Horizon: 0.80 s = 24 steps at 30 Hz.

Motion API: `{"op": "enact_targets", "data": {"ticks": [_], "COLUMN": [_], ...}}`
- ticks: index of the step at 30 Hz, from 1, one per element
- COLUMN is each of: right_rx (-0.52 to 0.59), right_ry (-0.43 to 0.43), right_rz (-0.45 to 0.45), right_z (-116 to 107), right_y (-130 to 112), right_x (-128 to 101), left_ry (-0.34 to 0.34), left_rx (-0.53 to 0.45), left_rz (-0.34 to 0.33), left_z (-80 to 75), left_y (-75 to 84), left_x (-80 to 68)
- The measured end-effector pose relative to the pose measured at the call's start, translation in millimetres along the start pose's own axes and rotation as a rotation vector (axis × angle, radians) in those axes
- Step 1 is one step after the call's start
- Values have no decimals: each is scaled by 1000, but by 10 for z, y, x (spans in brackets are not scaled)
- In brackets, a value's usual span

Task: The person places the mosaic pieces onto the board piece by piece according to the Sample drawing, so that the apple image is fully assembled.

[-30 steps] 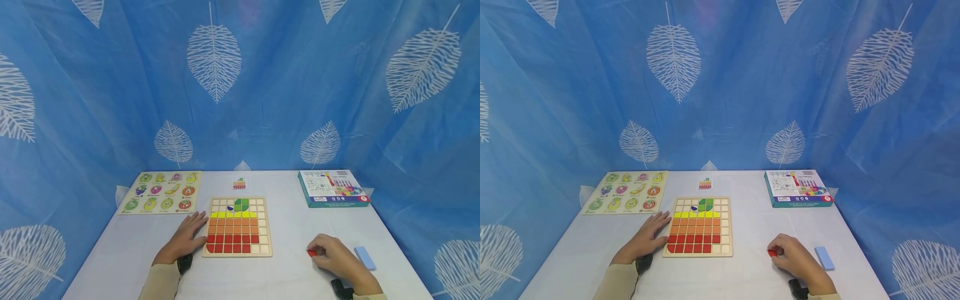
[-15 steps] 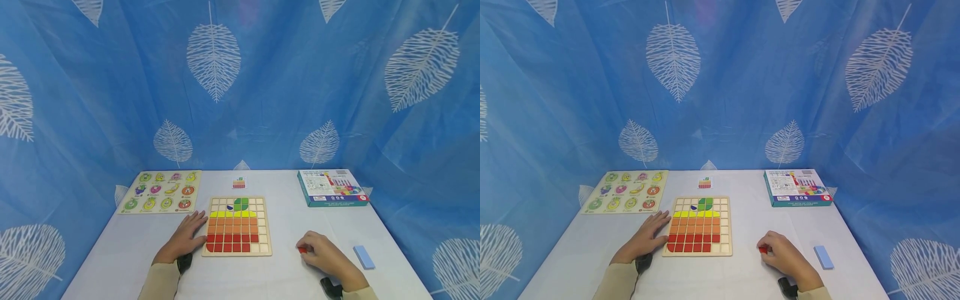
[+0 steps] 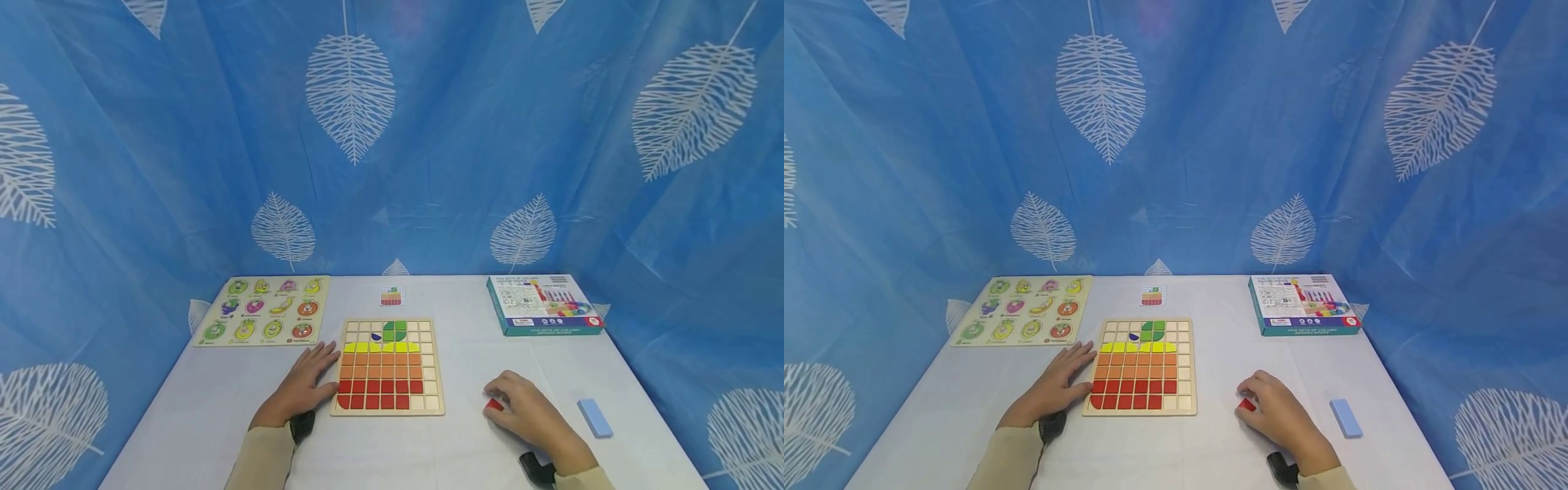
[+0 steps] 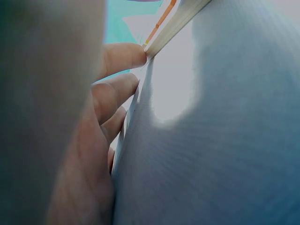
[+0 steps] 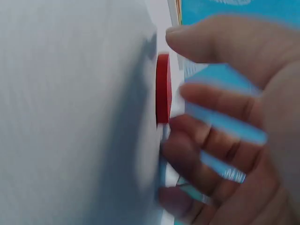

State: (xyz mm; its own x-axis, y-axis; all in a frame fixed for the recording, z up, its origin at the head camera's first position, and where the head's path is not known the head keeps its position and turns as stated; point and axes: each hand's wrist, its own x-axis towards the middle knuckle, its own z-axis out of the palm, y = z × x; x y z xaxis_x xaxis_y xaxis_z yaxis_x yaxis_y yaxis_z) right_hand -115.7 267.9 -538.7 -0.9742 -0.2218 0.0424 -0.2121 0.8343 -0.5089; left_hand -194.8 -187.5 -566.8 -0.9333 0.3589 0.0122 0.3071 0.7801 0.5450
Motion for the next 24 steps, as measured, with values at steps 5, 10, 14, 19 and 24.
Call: {"op": "enact_targets", "data": {"ticks": [5, 10, 14, 19, 24], "right_rx": [-48, -35, -38, -58, -82], "right_ry": [18, 21, 29, 41, 67], "right_rz": [71, 46, 47, 66, 90], "right_z": [53, 71, 75, 72, 77], "right_y": [-87, -103, -99, -117, -138], "right_x": [29, 42, 38, 36, 43], "left_ry": [-4, -12, -16, -15, -10], "left_rx": [-2, -14, -18, -19, -13], "left_rz": [-3, -3, -3, -4, 0], "left_z": [-14, -19, -11, -7, -13], "left_y": [-7, -3, -1, 2, 5], "left_x": [1, 4, 2, 2, 5]}}
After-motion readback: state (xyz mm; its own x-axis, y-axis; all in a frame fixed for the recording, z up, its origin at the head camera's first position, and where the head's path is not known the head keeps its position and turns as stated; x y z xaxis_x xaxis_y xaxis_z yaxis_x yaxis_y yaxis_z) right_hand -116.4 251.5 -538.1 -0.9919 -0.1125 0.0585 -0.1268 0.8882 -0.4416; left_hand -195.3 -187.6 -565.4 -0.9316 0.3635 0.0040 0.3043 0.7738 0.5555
